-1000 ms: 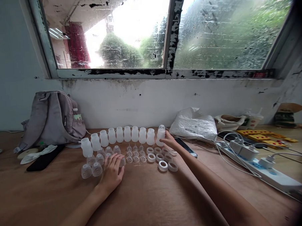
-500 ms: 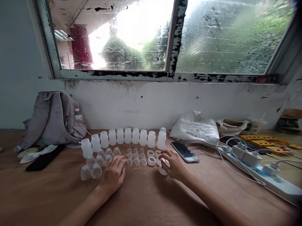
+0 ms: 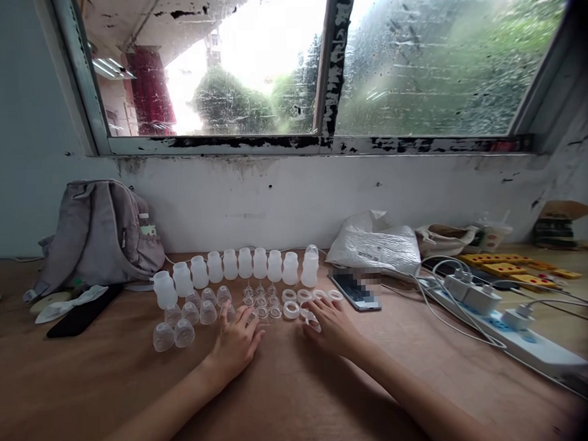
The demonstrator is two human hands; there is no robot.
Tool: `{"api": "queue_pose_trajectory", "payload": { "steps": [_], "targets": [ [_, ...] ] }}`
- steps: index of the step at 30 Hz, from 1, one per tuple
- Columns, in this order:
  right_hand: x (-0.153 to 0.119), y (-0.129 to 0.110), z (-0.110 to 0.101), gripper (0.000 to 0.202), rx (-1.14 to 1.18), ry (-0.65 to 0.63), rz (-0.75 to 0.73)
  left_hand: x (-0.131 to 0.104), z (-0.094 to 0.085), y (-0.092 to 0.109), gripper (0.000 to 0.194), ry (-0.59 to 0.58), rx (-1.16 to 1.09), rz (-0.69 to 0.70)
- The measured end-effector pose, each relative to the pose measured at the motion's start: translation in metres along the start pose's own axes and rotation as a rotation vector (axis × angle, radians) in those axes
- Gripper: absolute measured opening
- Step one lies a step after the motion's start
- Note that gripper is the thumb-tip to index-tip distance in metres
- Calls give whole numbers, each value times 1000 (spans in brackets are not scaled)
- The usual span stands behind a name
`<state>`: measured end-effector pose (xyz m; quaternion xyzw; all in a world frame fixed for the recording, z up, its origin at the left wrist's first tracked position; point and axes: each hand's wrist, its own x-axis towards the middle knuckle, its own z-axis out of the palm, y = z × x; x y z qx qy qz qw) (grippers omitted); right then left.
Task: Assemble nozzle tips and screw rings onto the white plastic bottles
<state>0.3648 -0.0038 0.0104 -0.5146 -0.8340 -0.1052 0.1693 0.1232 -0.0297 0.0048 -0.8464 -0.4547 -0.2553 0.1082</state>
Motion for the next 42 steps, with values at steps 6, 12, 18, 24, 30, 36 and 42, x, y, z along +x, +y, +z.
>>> {"api": "queue_pose_trajectory", "payload": {
  "steps": [6,12,18,24,30,36,42],
  "targets": [
    [0,0,2,28,-73,9,48,-18,-9,16,26,-89,-207,96],
    [-3,-3,-3,35,-157,0,149,-27,-8,12,25,-128,-302,133],
    [-3,-1,-3,35,-183,-52,187,-25,-7,8,24,-140,-280,168],
    [-1,-13,-8,28,166,164,-5,-26,-7,8,17,-10,-271,215],
    [-9,-48,-1,41,505,255,-205,-25,-4,1,13,131,-265,194],
    [-13,-64,12,41,608,170,-282,-24,-3,-6,15,112,-226,149],
    [-12,-69,11,32,614,92,-237,-24,-2,-6,14,104,-219,164]
  ]
}}
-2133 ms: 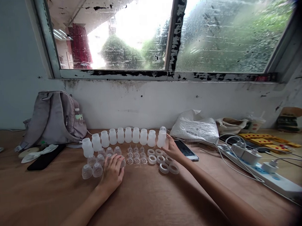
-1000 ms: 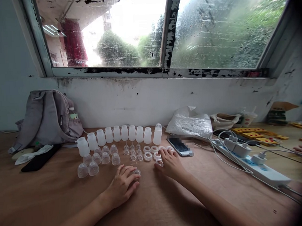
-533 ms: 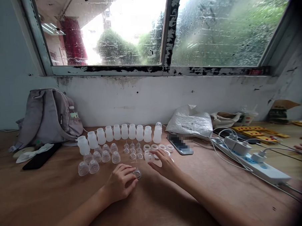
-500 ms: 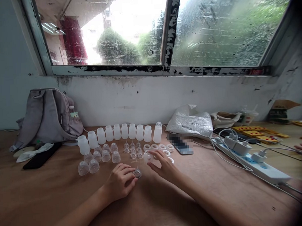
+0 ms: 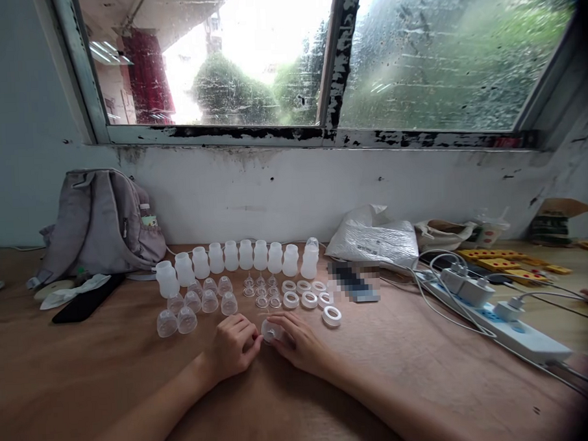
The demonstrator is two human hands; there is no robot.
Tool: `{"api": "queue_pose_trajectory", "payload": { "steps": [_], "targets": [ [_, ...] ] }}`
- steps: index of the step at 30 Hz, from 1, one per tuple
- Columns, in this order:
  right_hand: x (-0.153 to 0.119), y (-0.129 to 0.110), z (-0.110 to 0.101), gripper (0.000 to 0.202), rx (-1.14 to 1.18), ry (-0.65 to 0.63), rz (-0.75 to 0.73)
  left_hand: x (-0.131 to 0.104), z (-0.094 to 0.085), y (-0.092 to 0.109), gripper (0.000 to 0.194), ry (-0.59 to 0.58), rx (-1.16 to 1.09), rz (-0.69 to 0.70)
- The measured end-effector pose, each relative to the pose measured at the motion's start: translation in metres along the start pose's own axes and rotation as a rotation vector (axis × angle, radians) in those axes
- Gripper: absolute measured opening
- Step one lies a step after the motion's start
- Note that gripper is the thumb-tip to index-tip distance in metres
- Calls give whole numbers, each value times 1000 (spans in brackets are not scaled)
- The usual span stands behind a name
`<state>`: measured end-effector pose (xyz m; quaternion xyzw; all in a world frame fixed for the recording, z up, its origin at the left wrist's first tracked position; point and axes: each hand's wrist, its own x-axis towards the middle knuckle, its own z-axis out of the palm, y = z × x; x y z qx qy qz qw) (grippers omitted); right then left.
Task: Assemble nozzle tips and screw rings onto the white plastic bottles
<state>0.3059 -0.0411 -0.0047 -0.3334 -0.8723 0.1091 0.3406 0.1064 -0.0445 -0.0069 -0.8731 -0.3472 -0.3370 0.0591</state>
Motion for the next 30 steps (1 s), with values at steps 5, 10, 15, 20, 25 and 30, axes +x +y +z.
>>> {"api": "queue_pose_trajectory", "payload": {
  "steps": [5,10,15,20,25,30],
  "targets": [
    [-1,2,4,35,-43,-31,81,-1,1,1,12,-8,7,8],
    [-1,0,3,33,-59,-58,99,-1,2,0,11,-10,-5,13],
    [-1,-1,1,34,-87,-89,76,0,1,1,13,-47,-35,36],
    [-1,2,1,38,-64,-96,64,3,-5,5,23,-121,-81,100],
    [-2,3,-3,43,-16,-87,85,4,-7,8,30,-190,-71,100],
    [-3,3,-5,46,15,-101,66,5,-8,8,36,-232,-148,69]
  ]
}}
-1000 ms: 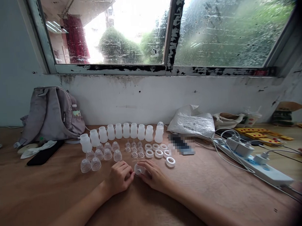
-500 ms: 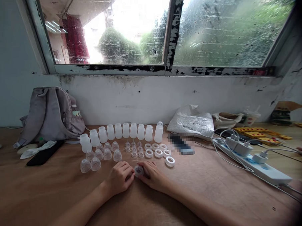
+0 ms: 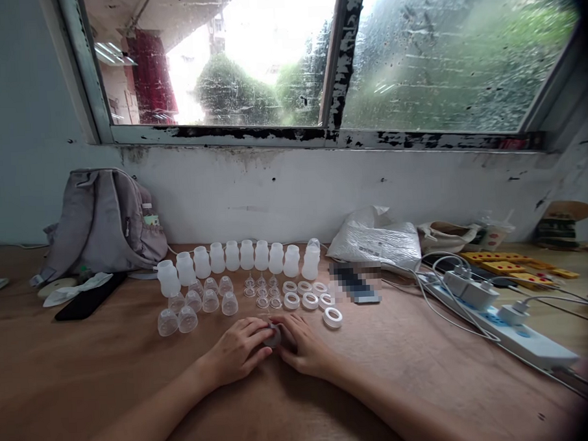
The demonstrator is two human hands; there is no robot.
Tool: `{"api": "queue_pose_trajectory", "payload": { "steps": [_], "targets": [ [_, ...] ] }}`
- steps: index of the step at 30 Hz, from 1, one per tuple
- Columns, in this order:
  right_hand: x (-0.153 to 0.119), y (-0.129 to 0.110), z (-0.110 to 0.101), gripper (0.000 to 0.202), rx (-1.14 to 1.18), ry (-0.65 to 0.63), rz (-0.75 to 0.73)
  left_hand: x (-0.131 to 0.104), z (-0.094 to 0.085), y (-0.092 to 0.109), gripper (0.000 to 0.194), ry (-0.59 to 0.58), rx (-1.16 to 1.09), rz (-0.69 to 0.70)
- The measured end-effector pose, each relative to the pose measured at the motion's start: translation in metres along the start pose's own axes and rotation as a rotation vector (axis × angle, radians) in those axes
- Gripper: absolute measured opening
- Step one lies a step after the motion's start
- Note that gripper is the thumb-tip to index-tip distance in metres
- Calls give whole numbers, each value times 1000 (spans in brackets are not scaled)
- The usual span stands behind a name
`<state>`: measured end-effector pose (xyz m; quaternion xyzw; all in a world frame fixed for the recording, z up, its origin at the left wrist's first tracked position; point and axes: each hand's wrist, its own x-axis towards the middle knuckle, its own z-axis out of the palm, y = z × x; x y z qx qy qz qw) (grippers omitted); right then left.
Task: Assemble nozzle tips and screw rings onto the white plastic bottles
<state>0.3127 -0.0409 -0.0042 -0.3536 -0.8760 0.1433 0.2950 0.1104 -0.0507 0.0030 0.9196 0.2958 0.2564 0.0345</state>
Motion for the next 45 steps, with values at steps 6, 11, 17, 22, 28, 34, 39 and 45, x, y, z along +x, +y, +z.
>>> {"api": "queue_pose_trajectory", "payload": {
  "steps": [6,11,17,22,28,34,39,45],
  "targets": [
    [0,0,0,40,55,68,-33,3,-1,5,42,97,-261,-98],
    [5,1,-2,46,162,125,40,15,8,-3,45,134,-608,-208],
    [28,8,1,23,226,225,155,38,20,-29,34,141,-854,-376],
    [50,17,9,19,211,241,230,46,26,-43,31,205,-783,-462],
    [56,26,17,20,237,189,221,40,29,-48,34,147,-929,-454],
    [53,24,15,20,279,201,216,38,24,-45,46,113,-990,-529],
    [53,20,14,27,276,173,201,34,27,-43,46,117,-876,-472],
    [54,21,19,33,287,128,199,31,25,-36,41,145,-602,-387]
  ]
}}
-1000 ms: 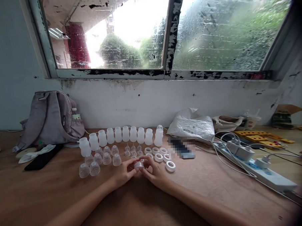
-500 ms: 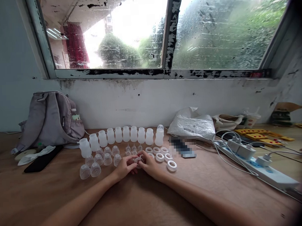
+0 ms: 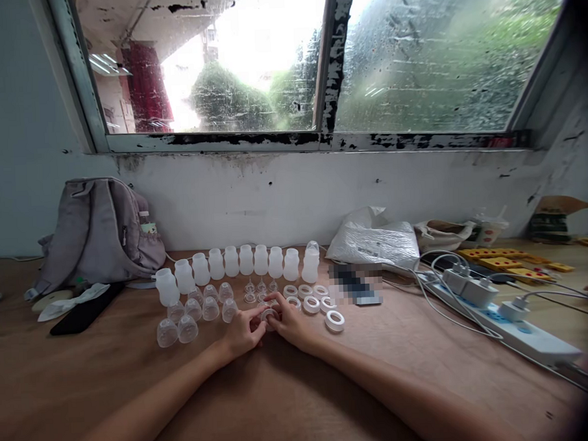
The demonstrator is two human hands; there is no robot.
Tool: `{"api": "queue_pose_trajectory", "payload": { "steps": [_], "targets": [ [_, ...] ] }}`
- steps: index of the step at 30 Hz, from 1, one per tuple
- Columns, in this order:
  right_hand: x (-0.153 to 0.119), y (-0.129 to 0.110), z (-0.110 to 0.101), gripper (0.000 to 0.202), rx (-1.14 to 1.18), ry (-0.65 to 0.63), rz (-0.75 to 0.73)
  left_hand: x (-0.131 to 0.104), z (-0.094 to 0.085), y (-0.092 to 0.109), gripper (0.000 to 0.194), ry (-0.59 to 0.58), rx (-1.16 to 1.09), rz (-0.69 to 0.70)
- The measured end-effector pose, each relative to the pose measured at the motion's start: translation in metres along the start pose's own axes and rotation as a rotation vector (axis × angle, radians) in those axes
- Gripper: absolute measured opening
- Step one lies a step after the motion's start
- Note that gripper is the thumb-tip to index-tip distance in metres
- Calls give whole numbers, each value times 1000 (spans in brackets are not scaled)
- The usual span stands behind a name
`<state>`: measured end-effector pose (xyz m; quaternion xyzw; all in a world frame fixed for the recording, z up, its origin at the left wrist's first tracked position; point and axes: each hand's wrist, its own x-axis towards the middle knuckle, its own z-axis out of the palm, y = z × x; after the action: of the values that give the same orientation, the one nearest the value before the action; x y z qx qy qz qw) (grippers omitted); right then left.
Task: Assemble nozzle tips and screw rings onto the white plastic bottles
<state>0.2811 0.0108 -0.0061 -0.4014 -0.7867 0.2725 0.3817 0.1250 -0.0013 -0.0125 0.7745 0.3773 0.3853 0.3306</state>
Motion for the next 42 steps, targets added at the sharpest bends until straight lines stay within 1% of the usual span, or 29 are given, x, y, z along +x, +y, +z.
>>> {"api": "queue_pose_trajectory", "payload": {
  "steps": [4,6,10,14,17,19,22,23,26,30,35,38,40,42],
  "targets": [
    [0,1,3,36,-40,17,-11,-1,-1,2,37,77,197,100],
    [-1,1,4,36,-47,18,-7,-2,-1,2,37,91,252,140],
    [-1,4,7,39,-23,5,2,-4,0,0,38,76,306,199],
    [-2,5,8,37,9,0,11,-5,-1,1,38,62,291,209],
    [-2,3,5,29,47,11,0,-5,-3,3,35,57,189,179],
    [-3,1,2,23,88,37,4,-4,-4,5,34,57,21,96],
    [-1,1,1,17,156,102,37,-2,-4,8,37,55,-281,-64],
    [0,2,1,15,180,113,56,-1,-3,9,37,54,-342,-96],
    [2,5,2,10,240,104,111,1,-1,12,36,70,-364,-115],
    [4,7,3,9,253,102,99,4,1,8,34,112,-318,-90],
    [0,5,3,13,226,92,85,10,2,-3,35,72,-435,-114],
    [-2,1,0,16,203,85,46,11,1,-5,35,96,-511,-153],
    [1,1,-7,21,159,129,13,12,0,-5,36,123,-566,-186],
    [12,4,-18,26,85,237,13,12,0,-5,38,145,-603,-212]
  ]
}}
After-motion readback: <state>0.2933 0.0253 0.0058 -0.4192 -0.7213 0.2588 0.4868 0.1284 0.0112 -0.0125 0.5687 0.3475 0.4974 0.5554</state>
